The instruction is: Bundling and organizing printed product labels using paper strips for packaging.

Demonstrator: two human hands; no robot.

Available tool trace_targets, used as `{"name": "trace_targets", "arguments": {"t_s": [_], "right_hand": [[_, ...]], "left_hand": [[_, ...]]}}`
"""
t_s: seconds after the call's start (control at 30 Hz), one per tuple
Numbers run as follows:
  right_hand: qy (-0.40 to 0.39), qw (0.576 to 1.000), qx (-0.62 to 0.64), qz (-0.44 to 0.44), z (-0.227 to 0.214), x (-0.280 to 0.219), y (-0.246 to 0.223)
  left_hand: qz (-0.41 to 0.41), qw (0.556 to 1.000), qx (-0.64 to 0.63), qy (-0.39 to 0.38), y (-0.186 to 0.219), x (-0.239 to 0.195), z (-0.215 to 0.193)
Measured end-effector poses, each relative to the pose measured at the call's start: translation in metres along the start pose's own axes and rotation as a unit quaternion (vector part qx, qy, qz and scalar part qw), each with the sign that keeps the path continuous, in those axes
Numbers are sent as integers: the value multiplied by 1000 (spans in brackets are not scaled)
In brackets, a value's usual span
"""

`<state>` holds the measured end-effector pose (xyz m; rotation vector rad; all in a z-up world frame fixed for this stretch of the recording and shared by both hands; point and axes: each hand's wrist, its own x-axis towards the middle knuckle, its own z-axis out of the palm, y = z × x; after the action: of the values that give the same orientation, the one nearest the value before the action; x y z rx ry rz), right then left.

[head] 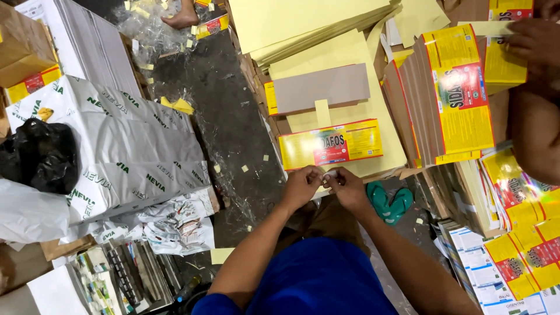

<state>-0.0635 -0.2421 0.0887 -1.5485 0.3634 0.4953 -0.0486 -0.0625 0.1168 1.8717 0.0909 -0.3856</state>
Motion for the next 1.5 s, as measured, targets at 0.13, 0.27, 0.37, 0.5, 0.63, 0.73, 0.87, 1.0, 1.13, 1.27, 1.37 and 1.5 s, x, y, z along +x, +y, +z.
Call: {"name": "trace_targets", "arguments": {"t_s": [0.13, 0.27, 0.37, 0.5, 0.63, 0.73, 0.87, 1.0, 1.13, 1.27, 1.37, 1.5], "right_hand": [[-2, 1000, 1, -2, 0, 1, 4], [9, 1000, 1, 0, -3, -6, -7], [33, 991, -87, -96, -8, -17, -41], [192, 912, -249, -262, -19, -20, -84], [168, 886, -316, -295, -26, -7, -81], [201, 857, -358, -313, -26, -6, -80], [152, 818, -453, -320, -26, -5, -77], [122, 793, -509, -313, -28, -2, -78], [110, 787, -523, -309, -31, 5, -74], [92, 786, -526, -311, -34, 8, -71], [74, 791, -515, -321, -43, 13, -78], [239, 835, -413, -275, -60, 19, -76]], "left_hand": [[26, 1000, -4, -17, 2, -1, -4], [13, 999, -12, -40, 15, -1, -8], [15, 998, 51, 39, 10, 4, -12], [-19, 955, 71, 289, -14, 9, -24], [-88, 942, 121, 299, -11, 10, -32], [-67, 929, 148, 333, -41, 21, -28], [-233, 934, -32, 269, -60, 22, -23], [-229, 935, -115, 244, -44, 20, -24], [-167, 951, -44, 258, -50, 31, -27], [-172, 958, -75, 218, -38, 42, -36], [-193, 952, -29, 237, 5, 43, -37], [122, 933, 274, 197, 70, 29, -27]]}}
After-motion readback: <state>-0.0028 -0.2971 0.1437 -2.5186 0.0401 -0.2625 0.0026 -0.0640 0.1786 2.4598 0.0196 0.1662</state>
